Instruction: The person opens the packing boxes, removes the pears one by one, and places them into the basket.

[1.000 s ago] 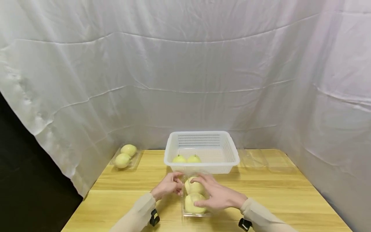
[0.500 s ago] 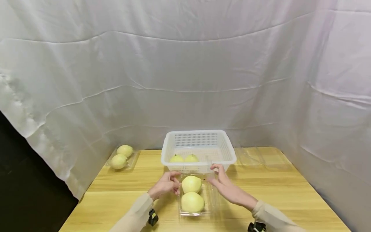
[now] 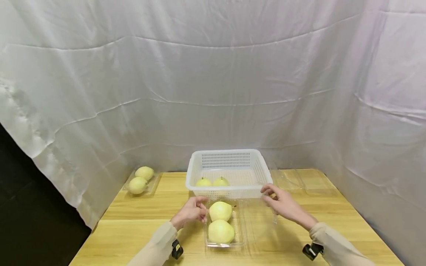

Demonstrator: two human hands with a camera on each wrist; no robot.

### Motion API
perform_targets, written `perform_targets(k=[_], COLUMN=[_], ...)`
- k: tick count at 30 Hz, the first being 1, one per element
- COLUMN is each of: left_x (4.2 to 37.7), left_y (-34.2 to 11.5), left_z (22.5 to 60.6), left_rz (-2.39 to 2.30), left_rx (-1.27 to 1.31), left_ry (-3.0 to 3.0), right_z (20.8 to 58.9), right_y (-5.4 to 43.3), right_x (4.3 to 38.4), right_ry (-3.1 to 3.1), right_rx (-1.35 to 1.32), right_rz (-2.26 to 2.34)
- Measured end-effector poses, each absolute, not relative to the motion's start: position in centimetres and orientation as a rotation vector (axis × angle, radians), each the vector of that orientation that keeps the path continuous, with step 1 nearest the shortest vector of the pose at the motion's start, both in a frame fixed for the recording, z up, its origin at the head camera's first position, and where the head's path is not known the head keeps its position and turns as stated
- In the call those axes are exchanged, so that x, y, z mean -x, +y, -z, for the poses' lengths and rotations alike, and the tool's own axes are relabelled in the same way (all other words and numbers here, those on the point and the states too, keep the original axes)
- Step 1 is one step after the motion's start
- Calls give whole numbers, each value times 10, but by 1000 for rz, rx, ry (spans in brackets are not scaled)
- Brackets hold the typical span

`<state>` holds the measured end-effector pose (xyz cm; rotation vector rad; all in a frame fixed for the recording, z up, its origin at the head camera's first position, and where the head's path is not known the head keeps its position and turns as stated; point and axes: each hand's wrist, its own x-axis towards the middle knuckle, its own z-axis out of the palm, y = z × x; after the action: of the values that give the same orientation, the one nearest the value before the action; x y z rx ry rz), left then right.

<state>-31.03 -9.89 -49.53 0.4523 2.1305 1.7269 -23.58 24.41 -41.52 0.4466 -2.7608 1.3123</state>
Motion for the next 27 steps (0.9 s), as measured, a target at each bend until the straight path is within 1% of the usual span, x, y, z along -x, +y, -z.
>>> perform_targets(k=[5,10,18,27], left_x=[311,313,313,314], left_y=[-98,-96,-92,-91], left_z=[498,500,495,498], left_rz=[-1745,-1779,-1793,-1805], left_rx=[-434,-396,-381,-366], left_ry=[2150,2161,2218,2287], right_z=[421,433,448,452], right_y=[271,286,290,289], right_x=[240,243,249,251], right_ry=[-2915,-3075,-3099,-3116], right_rx=[-512,-514,-438,-321], right_rz=[-1411,-1528,-1613,-1540])
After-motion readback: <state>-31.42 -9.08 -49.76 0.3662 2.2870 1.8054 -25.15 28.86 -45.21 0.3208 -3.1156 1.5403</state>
